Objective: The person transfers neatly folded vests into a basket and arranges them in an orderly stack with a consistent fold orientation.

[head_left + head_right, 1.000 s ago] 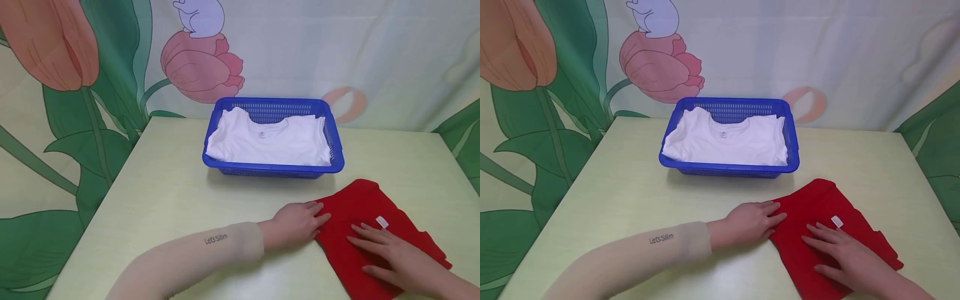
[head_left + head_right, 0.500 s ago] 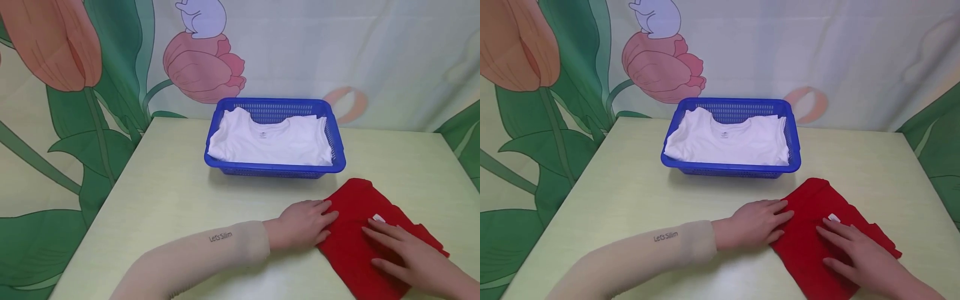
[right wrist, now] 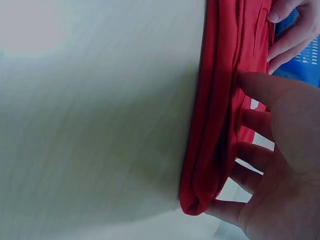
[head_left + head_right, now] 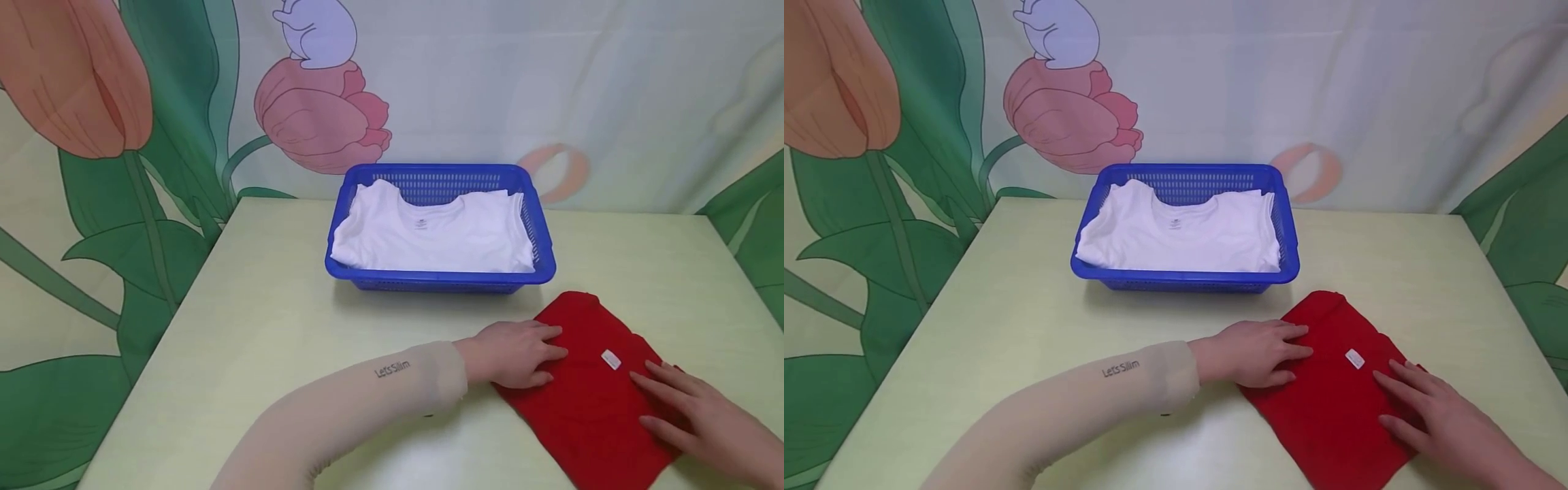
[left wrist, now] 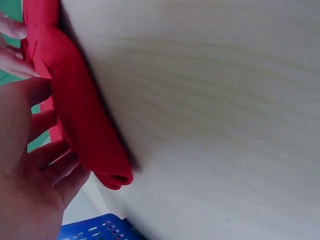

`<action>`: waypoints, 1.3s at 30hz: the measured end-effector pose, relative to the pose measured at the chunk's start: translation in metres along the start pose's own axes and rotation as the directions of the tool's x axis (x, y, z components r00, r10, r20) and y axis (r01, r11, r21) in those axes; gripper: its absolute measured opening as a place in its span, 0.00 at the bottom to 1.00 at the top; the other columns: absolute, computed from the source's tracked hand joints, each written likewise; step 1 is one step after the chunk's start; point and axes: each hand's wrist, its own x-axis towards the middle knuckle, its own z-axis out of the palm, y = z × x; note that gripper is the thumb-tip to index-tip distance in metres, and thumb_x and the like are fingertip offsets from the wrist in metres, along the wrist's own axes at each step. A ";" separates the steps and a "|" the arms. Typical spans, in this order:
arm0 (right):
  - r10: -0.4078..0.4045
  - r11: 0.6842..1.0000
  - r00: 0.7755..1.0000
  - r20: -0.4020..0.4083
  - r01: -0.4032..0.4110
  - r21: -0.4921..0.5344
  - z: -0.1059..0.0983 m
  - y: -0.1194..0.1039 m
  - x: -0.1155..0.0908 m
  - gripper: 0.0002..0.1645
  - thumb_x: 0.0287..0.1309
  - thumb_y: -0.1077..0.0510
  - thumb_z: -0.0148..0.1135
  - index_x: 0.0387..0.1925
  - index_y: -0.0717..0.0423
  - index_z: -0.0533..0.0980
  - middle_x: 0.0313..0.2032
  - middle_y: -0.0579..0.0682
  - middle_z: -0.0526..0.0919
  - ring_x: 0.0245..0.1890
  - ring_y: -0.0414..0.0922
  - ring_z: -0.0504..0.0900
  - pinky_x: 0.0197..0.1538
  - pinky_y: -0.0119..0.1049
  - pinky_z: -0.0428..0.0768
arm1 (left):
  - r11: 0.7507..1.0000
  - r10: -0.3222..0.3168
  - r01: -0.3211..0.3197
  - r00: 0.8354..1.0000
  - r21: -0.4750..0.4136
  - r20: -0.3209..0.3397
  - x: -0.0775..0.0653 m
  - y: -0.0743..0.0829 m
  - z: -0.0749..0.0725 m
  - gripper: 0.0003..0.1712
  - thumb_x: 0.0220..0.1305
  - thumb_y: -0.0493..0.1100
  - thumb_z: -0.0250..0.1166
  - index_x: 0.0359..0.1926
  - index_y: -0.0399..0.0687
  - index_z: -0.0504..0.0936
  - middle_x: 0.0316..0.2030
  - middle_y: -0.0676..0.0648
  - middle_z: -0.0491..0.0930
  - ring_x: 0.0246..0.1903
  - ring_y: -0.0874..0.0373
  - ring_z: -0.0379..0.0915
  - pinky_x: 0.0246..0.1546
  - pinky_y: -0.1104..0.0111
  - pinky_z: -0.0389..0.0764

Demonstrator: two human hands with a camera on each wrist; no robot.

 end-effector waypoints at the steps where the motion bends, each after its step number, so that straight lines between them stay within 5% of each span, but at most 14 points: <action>1: -0.006 1.000 1.000 0.000 0.006 0.000 0.000 0.000 0.001 0.54 0.50 0.43 0.83 0.73 0.63 0.72 0.70 0.77 0.67 0.66 0.77 0.64 0.38 0.56 0.91 | 1.000 -0.004 0.004 1.000 -0.002 -0.001 -0.001 0.000 0.001 0.38 0.77 0.64 0.61 0.83 0.71 0.63 0.83 0.57 0.55 0.82 0.63 0.49 0.76 0.73 0.62; 9: -0.039 0.999 0.999 -0.004 0.039 0.003 -0.001 0.001 0.010 0.50 0.53 0.44 0.82 0.73 0.60 0.74 0.70 0.73 0.68 0.68 0.75 0.65 0.37 0.51 0.91 | 0.997 -0.070 0.070 0.997 -0.022 -0.025 -0.014 0.007 0.010 0.40 0.75 0.64 0.63 0.83 0.67 0.63 0.83 0.56 0.56 0.81 0.62 0.52 0.72 0.72 0.70; 19: -0.121 0.992 0.992 -0.038 0.120 -0.038 -0.010 0.001 0.027 0.46 0.54 0.42 0.82 0.69 0.57 0.79 0.71 0.69 0.74 0.70 0.73 0.67 0.52 0.65 0.87 | 0.988 -0.153 0.154 0.984 0.009 -0.089 -0.041 0.036 0.016 0.41 0.72 0.67 0.65 0.80 0.60 0.70 0.78 0.53 0.66 0.72 0.60 0.67 0.59 0.73 0.81; 25: -0.219 0.976 0.973 -0.069 0.218 -0.021 -0.014 -0.007 0.039 0.44 0.51 0.42 0.84 0.68 0.52 0.81 0.70 0.64 0.77 0.72 0.71 0.67 0.65 0.82 0.65 | 0.977 -0.141 0.152 0.986 0.148 -0.086 -0.061 0.052 0.019 0.43 0.70 0.70 0.64 0.78 0.57 0.72 0.74 0.51 0.71 0.67 0.58 0.72 0.50 0.76 0.84; 33: -0.333 0.943 0.938 -0.101 0.330 -0.038 -0.019 -0.029 0.057 0.38 0.52 0.43 0.84 0.64 0.45 0.84 0.68 0.56 0.81 0.74 0.68 0.68 0.69 0.80 0.63 | 0.928 -0.106 0.140 0.988 0.344 -0.114 -0.084 0.060 0.027 0.39 0.76 0.72 0.55 0.74 0.54 0.78 0.68 0.50 0.79 0.64 0.56 0.77 0.50 0.76 0.85; 39: -0.364 0.931 0.928 -0.082 0.362 -0.036 -0.022 -0.042 0.066 0.38 0.50 0.42 0.85 0.63 0.45 0.84 0.68 0.56 0.81 0.73 0.67 0.69 0.68 0.80 0.65 | 0.935 -0.123 0.153 0.986 0.321 -0.111 -0.094 0.058 0.028 0.39 0.74 0.73 0.56 0.73 0.55 0.78 0.65 0.51 0.80 0.62 0.58 0.78 0.51 0.76 0.84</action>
